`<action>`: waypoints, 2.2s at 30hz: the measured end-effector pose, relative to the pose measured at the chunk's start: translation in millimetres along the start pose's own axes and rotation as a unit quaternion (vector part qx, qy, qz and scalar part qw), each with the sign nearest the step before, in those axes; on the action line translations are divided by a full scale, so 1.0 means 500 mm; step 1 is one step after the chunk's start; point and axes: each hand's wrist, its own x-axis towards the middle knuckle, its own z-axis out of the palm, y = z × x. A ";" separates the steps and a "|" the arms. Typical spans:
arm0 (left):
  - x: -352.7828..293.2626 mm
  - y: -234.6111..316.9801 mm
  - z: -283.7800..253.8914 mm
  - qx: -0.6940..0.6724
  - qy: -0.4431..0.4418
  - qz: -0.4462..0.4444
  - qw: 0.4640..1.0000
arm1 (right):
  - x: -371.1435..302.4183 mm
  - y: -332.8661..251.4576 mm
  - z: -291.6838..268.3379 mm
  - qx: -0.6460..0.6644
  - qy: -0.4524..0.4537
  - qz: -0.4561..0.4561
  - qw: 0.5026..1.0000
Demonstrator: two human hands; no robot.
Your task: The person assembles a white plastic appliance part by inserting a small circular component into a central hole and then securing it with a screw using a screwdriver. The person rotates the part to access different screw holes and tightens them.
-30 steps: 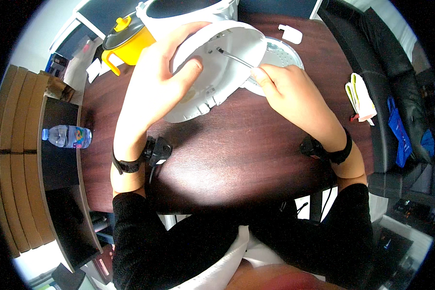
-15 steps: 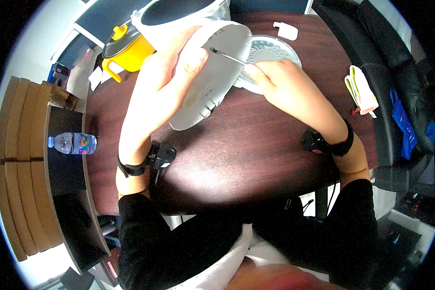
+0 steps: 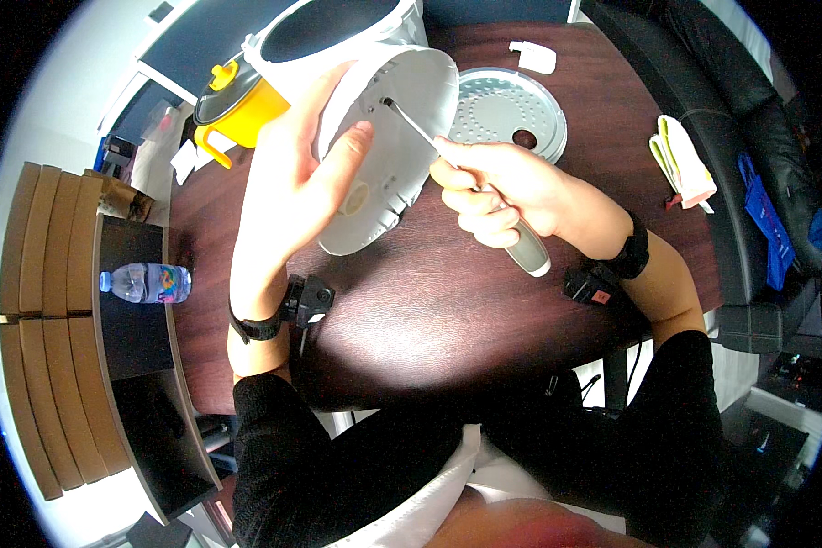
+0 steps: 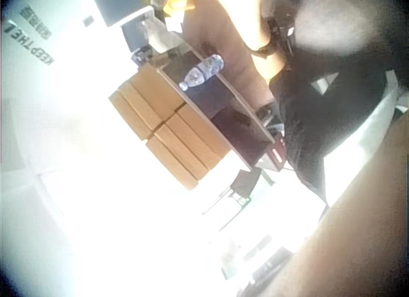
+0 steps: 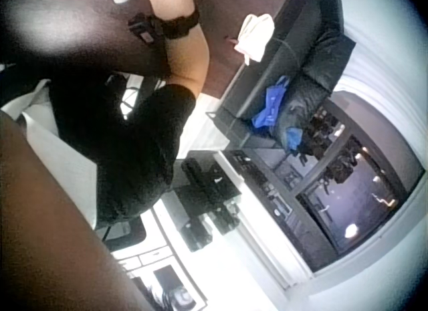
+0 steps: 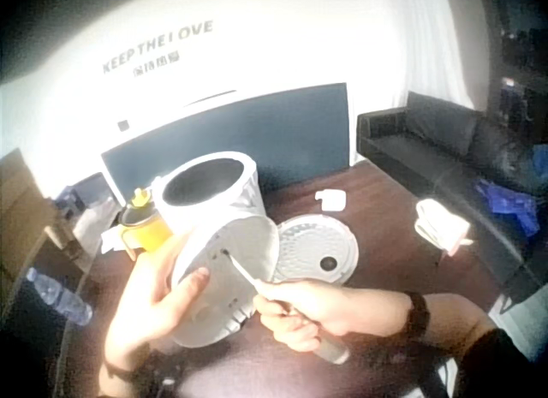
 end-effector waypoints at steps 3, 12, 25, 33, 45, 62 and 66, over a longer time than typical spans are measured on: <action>0.000 -0.006 -0.004 -0.014 -0.004 -0.024 1.000 | 0.005 0.000 0.001 -0.213 0.144 -0.066 0.964; 0.005 -0.008 -0.008 -0.030 -0.020 -0.025 0.999 | -0.034 -0.021 0.018 -0.752 0.348 -0.255 0.498; 0.002 0.000 -0.001 -0.024 -0.014 -0.023 0.999 | -0.055 -0.021 0.056 -0.789 0.380 -0.249 0.413; -0.002 0.001 0.000 -0.037 -0.021 -0.005 0.999 | -0.051 -0.016 0.059 -0.803 0.395 -0.244 0.375; -0.008 0.000 0.003 -0.032 -0.001 0.031 0.999 | -0.050 -0.043 0.063 -0.823 0.333 -0.243 0.390; -0.006 0.006 -0.014 -0.048 -0.044 -0.036 0.997 | -0.024 -0.008 0.017 -0.351 0.215 -0.100 0.906; -0.005 0.001 -0.018 -0.035 -0.039 -0.053 0.997 | -0.045 -0.013 0.015 -0.634 0.294 -0.211 0.683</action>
